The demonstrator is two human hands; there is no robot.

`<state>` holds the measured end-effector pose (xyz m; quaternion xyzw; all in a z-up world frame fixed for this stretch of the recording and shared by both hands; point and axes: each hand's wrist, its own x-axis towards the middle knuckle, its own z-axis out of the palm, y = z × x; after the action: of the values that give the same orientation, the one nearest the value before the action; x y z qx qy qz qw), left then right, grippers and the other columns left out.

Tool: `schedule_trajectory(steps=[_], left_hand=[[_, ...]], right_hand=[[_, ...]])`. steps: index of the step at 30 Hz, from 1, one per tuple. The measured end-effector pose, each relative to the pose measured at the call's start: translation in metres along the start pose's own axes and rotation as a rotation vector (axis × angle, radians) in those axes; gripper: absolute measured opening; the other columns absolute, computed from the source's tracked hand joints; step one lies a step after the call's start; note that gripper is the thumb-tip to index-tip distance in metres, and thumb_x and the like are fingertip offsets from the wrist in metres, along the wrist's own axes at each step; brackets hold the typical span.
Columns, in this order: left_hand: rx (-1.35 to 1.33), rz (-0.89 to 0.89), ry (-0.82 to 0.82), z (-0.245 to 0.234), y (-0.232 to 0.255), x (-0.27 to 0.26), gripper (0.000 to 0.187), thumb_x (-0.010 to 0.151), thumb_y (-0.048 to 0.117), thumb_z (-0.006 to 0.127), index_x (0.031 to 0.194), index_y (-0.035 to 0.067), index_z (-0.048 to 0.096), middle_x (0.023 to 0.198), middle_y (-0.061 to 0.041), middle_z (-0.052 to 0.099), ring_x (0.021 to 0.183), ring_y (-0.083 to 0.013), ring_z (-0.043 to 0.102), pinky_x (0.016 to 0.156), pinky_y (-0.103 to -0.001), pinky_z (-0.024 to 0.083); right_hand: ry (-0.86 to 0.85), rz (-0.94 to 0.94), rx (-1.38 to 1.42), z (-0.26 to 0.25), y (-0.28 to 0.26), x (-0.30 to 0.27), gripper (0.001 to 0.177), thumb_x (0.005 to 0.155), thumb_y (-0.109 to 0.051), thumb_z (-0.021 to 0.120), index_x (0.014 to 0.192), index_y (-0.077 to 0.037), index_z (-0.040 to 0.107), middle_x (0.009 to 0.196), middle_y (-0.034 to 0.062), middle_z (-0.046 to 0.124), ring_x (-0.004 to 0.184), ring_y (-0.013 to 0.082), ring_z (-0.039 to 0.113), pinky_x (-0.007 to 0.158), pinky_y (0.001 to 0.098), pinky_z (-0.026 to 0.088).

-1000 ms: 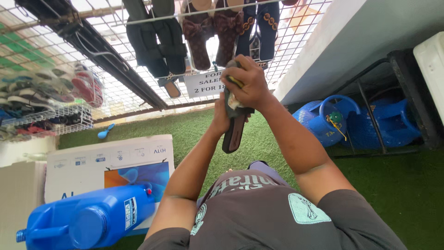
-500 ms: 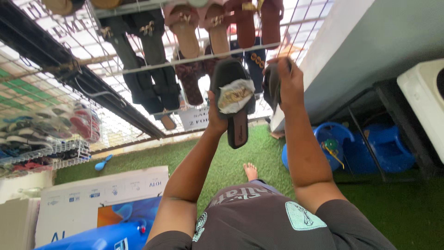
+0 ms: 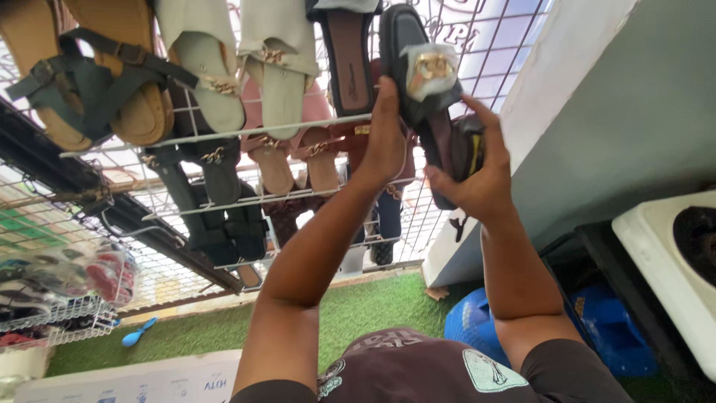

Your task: The person cleans several pairs of shoes one at a time by hand using a cloth, wiping the exterior surfaces before hanging each pair back onto a wire display rack.

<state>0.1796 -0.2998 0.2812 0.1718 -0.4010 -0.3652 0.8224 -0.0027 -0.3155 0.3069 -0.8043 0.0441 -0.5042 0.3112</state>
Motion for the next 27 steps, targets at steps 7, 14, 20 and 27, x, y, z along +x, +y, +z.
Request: schedule_trajectory(steps=[7, 14, 20, 27], left_hand=[[1.126, 0.091, 0.089, 0.032, 0.087, 0.053, 0.059, 0.099, 0.04, 0.064, 0.145, 0.005, 0.052, 0.119, -0.013, 0.071, 0.09, -0.0205, 0.068, 0.08, -0.037, 0.057], [1.975, 0.615, 0.038, 0.007, 0.124, 0.082, 0.066, 0.085, 0.024, 0.086, 0.142, 0.017, 0.054, 0.135, -0.008, 0.05, 0.131, -0.0352, 0.042, 0.096, -0.057, 0.045], [2.152, 0.607, 0.027, -0.004, 0.138, 0.101, 0.092, 0.069, 0.028, 0.095, 0.148, 0.02, 0.047, 0.142, -0.01, 0.04, 0.137, -0.0377, 0.032, 0.098, -0.071, 0.04], [2.151, 0.425, -0.029, -0.014, 0.15, 0.117, 0.087, 0.072, 0.022, 0.094, 0.147, 0.02, 0.049, 0.138, -0.005, 0.045, 0.136, -0.0325, 0.037, 0.103, -0.077, 0.034]], right_hand=[[0.097, 0.069, -0.054, 0.001, 0.047, 0.078, 0.078, 0.086, -0.016, 0.085, 0.152, -0.013, 0.042, 0.097, 0.0087, 0.058, 0.089, 0.0166, 0.061, 0.083, 0.0305, 0.052], [0.179, -0.104, -0.323, 0.029, 0.08, 0.123, 0.07, 0.088, -0.015, 0.091, 0.143, -0.011, 0.047, 0.123, 0.016, 0.05, 0.109, 0.0308, 0.061, 0.09, 0.0451, 0.056], [0.142, -0.022, -0.408, 0.05, 0.084, 0.126, 0.066, 0.081, -0.024, 0.095, 0.125, -0.006, 0.05, 0.12, 0.0198, 0.045, 0.103, 0.0354, 0.061, 0.084, 0.0492, 0.057], [0.037, 0.146, -0.49, 0.055, 0.073, 0.129, 0.078, 0.076, -0.036, 0.096, 0.128, -0.002, 0.048, 0.121, 0.024, 0.044, 0.102, 0.04, 0.063, 0.084, 0.0494, 0.059]])
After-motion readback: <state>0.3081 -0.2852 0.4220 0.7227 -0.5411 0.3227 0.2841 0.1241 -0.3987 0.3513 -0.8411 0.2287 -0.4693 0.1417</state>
